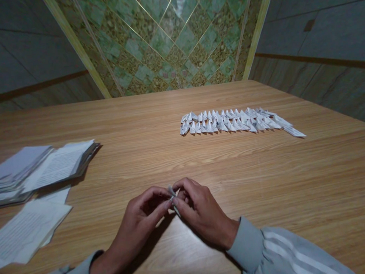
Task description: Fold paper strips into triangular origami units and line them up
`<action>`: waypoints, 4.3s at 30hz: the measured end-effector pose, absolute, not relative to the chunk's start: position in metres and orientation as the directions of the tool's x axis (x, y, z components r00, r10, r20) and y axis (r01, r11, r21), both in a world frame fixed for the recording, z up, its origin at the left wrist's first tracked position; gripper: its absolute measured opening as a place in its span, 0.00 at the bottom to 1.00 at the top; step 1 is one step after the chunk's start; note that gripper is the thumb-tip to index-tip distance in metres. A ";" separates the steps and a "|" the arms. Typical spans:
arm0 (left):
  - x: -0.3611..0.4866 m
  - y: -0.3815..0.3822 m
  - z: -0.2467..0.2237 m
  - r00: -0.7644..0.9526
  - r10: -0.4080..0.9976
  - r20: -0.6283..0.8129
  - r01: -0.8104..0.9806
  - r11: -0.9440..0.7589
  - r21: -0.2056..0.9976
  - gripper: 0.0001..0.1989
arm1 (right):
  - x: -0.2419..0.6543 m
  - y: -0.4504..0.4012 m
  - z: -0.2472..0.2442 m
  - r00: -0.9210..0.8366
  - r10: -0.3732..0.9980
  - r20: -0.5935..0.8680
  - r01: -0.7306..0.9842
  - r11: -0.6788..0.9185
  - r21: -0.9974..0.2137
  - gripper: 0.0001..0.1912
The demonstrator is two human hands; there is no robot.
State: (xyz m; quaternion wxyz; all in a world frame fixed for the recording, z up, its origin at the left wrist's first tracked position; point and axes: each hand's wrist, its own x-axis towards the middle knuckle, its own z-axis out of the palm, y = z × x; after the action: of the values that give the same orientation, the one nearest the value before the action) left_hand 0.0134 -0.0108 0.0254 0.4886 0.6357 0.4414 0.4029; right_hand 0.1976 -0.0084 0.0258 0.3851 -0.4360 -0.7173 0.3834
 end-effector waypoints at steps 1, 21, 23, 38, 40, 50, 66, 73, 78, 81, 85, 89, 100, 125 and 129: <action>0.014 -0.011 0.025 0.284 0.957 0.055 0.130 -0.096 0.987 0.05 | 0.198 -0.009 0.026 -0.350 0.911 0.217 0.312 0.332 -0.890 0.07; 0.018 -0.011 0.019 0.346 0.933 -0.101 -0.188 0.174 0.967 0.17 | 0.200 -0.009 0.025 -0.334 0.925 0.182 0.297 0.287 -0.911 0.07; 0.018 -0.010 0.019 0.334 0.937 -0.104 -0.194 0.176 0.965 0.16 | 0.201 -0.009 0.026 -0.320 0.913 0.254 0.361 0.365 -0.858 0.07; 0.016 -0.012 0.023 0.221 0.971 -0.093 -0.159 0.130 0.979 0.06 | 0.202 -0.010 0.026 -0.454 0.765 0.457 0.507 0.643 -0.573 0.13; 0.015 -0.012 0.022 0.216 0.974 -0.070 -0.149 0.104 0.983 0.04 | 0.202 -0.010 0.027 -0.435 0.785 0.441 0.470 0.616 -0.633 0.12; 0.010 -0.014 0.022 0.310 0.937 0.158 0.056 -0.184 0.981 0.07 | 0.197 -0.012 0.027 -0.272 0.959 0.085 0.147 0.128 -0.981 0.09; 0.016 -0.012 0.016 0.265 0.963 -0.054 0.011 0.053 0.999 0.09 | 0.196 -0.015 0.028 -0.209 0.953 0.219 0.286 0.274 -0.918 0.11; 0.015 -0.014 0.021 0.314 0.947 0.062 0.142 -0.112 0.984 0.08 | 0.198 -0.011 0.030 -0.260 0.944 0.205 0.331 0.287 -0.899 0.05; 0.017 -0.016 0.023 0.311 0.948 0.071 0.195 -0.137 0.971 0.07 | 0.196 -0.012 0.027 -0.235 0.947 0.219 0.314 0.287 -0.905 0.09; 0.018 -0.017 0.022 0.329 0.944 0.023 0.135 -0.071 0.988 0.08 | 0.196 -0.013 0.024 -0.210 0.965 0.157 0.234 0.206 -0.950 0.11; 0.018 -0.017 0.019 0.294 0.954 -0.058 0.131 0.020 0.991 0.08 | 0.196 -0.013 0.023 -0.235 0.965 0.116 0.156 0.155 -0.976 0.11; 0.018 -0.016 0.017 0.288 0.957 -0.018 0.135 -0.022 0.991 0.07 | 0.197 -0.011 0.026 -0.259 0.951 0.170 0.270 0.240 -0.932 0.08; 0.014 -0.016 0.012 0.284 0.957 0.052 0.215 -0.117 0.970 0.10 | 0.202 -0.008 0.023 -0.325 0.934 0.151 0.205 0.225 -0.953 0.13; 0.013 -0.008 0.022 0.351 0.933 -0.083 -0.100 0.125 0.987 0.15 | 0.200 -0.004 0.022 -0.335 0.940 0.055 -0.053 0.040 -0.998 0.19; 0.015 -0.009 0.024 0.366 0.922 -0.128 -0.123 0.185 0.975 0.17 | 0.198 -0.004 0.021 -0.280 0.959 0.044 -0.080 0.023 -0.997 0.19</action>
State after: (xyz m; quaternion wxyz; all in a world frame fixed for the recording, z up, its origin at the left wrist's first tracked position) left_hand 0.0150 -0.0087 0.0235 0.6578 0.5001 0.3994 0.3970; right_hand 0.1984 -0.0042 0.0211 0.4509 -0.3961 -0.5550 0.5760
